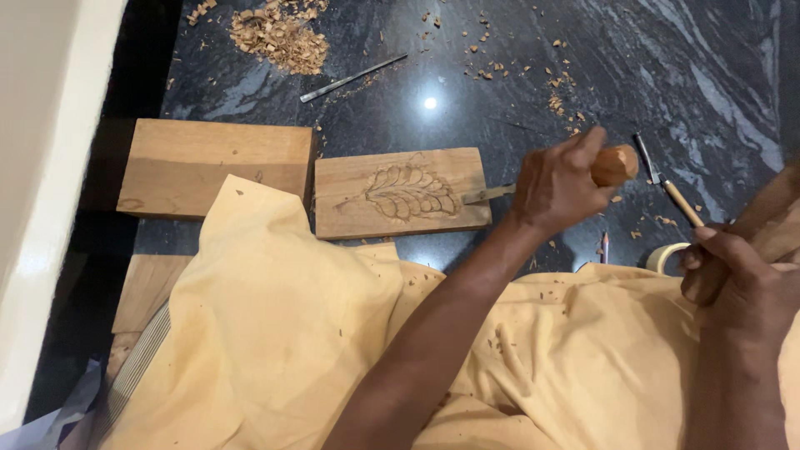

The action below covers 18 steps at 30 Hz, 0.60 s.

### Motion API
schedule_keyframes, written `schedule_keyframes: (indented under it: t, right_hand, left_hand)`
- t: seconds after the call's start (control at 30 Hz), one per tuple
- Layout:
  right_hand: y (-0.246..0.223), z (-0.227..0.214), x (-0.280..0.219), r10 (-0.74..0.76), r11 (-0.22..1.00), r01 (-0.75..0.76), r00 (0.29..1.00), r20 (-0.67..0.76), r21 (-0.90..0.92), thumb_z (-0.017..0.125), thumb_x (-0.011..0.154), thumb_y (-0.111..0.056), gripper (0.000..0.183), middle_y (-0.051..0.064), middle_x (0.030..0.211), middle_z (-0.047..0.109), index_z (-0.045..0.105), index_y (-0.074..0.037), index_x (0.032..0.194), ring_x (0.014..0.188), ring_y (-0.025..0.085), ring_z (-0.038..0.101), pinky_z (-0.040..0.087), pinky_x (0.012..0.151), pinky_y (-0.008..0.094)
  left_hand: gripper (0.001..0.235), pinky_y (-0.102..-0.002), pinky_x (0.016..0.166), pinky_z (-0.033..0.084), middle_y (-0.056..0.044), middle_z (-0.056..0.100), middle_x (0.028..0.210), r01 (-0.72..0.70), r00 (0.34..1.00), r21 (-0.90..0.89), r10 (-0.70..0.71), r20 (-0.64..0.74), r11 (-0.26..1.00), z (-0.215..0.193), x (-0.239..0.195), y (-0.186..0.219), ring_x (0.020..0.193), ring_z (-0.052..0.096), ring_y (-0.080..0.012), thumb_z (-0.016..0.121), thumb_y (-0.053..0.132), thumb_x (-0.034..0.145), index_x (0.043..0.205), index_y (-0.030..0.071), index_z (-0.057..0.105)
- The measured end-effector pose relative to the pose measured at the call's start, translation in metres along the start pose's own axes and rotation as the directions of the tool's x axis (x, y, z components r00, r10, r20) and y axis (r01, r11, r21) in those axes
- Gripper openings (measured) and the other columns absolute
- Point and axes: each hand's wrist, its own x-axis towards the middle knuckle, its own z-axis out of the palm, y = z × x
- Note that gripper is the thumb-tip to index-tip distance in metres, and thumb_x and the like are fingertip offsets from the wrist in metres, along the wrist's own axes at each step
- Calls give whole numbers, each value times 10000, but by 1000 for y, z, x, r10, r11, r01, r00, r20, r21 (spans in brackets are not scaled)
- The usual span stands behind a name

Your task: The person carves a leaf pattern into a small wooden plank using a chisel and mallet. They repeatedly strike the chisel to remove wood shavings and refine the design.

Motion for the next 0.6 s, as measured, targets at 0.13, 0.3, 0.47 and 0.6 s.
schedule_keyframes:
  t: [0.13, 0.3, 0.47, 0.6]
  right_hand:
    - [6, -4, 5, 13, 999, -12, 999, 35, -38, 663, 983, 83, 88, 162, 739, 544, 583, 114, 966, 589, 218, 530, 417, 569, 331]
    - [-4, 8, -2, -28, 998, 27, 999, -22, -53, 664, 862, 55, 179, 107, 792, 601, 566, -21, 991, 604, 184, 570, 462, 532, 301]
    - [-10, 15, -8, -87, 988, 93, 995, 54, -124, 665, 922, 114, 118, 161, 828, 621, 568, 96, 987, 614, 215, 585, 456, 561, 316]
    - [-13, 21, -12, -174, 938, 189, 982, 78, -289, 716, 934, 74, 193, 137, 850, 638, 548, 55, 1028, 688, 214, 625, 493, 593, 310]
  left_hand:
    - [474, -475, 707, 597, -150, 739, 890, 31, 999, -9, -31, 30, 999, 1, 0, -4, 819, 749, -357, 835, 254, 745, 1108, 62, 598]
    - [470, -467, 720, 595, -137, 743, 886, 40, 999, -15, -40, 32, 999, 0, 2, -4, 836, 754, -352, 833, 246, 720, 1086, 77, 592]
    - [398, -459, 721, 592, -125, 748, 882, 45, 999, -26, -45, -14, 999, -5, 7, -8, 822, 759, -335, 828, 216, 745, 1038, 98, 585]
    - [354, -424, 719, 609, -97, 759, 881, 88, 996, -54, -88, 2, 995, -6, 13, -14, 795, 776, -280, 800, 183, 751, 1016, 127, 573]
